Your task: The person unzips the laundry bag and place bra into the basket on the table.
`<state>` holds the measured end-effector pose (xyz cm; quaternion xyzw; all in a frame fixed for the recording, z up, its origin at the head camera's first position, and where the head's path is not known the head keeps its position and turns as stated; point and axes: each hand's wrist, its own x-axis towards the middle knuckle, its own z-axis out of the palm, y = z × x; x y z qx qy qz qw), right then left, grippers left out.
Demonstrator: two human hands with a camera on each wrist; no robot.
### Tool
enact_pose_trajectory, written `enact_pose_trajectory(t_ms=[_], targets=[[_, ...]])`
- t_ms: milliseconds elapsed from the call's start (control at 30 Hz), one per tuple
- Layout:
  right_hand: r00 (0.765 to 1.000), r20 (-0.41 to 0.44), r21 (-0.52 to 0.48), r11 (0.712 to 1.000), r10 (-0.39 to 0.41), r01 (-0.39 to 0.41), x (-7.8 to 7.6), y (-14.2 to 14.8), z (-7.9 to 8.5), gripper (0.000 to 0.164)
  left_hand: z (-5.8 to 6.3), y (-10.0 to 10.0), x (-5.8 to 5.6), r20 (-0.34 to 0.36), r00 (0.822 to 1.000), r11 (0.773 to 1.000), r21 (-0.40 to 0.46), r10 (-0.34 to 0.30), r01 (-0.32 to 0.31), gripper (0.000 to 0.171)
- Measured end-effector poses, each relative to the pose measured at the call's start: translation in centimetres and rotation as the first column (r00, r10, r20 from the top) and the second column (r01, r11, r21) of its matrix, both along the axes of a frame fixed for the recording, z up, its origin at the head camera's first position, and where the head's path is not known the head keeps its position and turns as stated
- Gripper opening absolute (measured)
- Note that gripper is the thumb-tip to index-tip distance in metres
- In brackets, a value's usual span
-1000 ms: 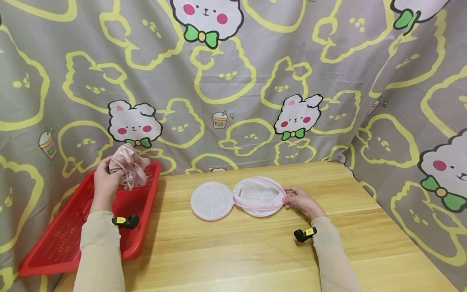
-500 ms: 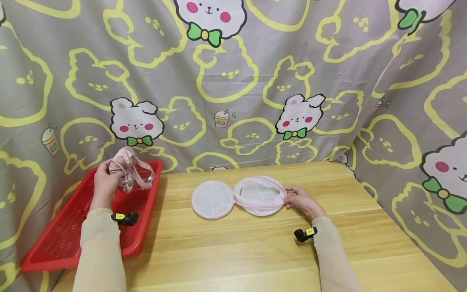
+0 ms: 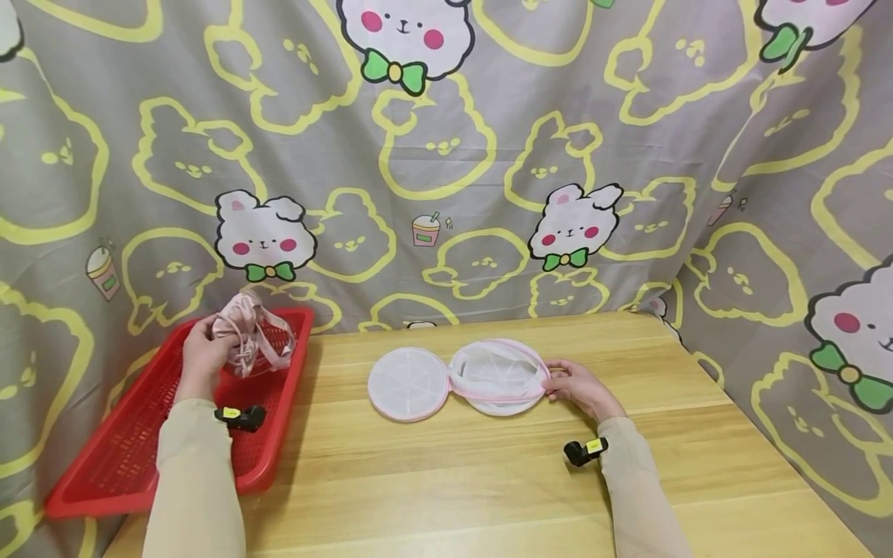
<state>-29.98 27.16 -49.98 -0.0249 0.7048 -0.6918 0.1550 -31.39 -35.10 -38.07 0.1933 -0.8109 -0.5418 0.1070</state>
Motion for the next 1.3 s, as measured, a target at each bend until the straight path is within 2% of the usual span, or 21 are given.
enact_pose_trajectory(t_ms=[200,333,700,833,967,1100,1300], targets=[[1.0,0.01,0.004,1.0,-0.006,0.006,0.1,-0.1,0.0,0.059,-0.8,-0.6,0.1,0.014,1.0,0.998,0.062,0.003,-0.004,0.074],[1.0,0.011,0.007,1.0,-0.003,0.003,0.1,-0.1,0.0,0.06,-1.3,-0.8,0.2,0.032,0.999,0.999,0.045,-0.01,0.009,0.072],[1.0,0.005,0.008,1.0,-0.003,0.003,0.1,0.0,-0.3,0.06,-1.9,-1.4,0.5,0.127,0.99,0.996,0.076,-0.061,0.052,0.067],[1.0,0.003,0.006,1.0,0.005,-0.005,0.1,0.0,-0.4,0.06,-1.9,-1.5,0.8,0.186,0.977,0.994,0.063,-0.102,0.092,0.066],[1.0,-0.002,0.001,1.0,0.016,-0.016,0.1,0.1,-0.4,0.058,-1.8,-1.5,1.1,0.214,0.967,0.99,0.044,-0.14,0.134,0.064],[1.0,-0.006,-0.004,1.0,0.02,-0.02,-0.1,0.1,-0.3,0.058,-1.8,-1.7,1.2,0.232,0.962,0.989,0.031,-0.146,0.143,0.062],[1.0,-0.005,0.003,1.0,0.012,-0.012,-0.1,0.0,0.0,0.058,-2.1,-2.2,1.0,0.275,0.944,0.983,0.023,-0.181,0.182,0.063]])
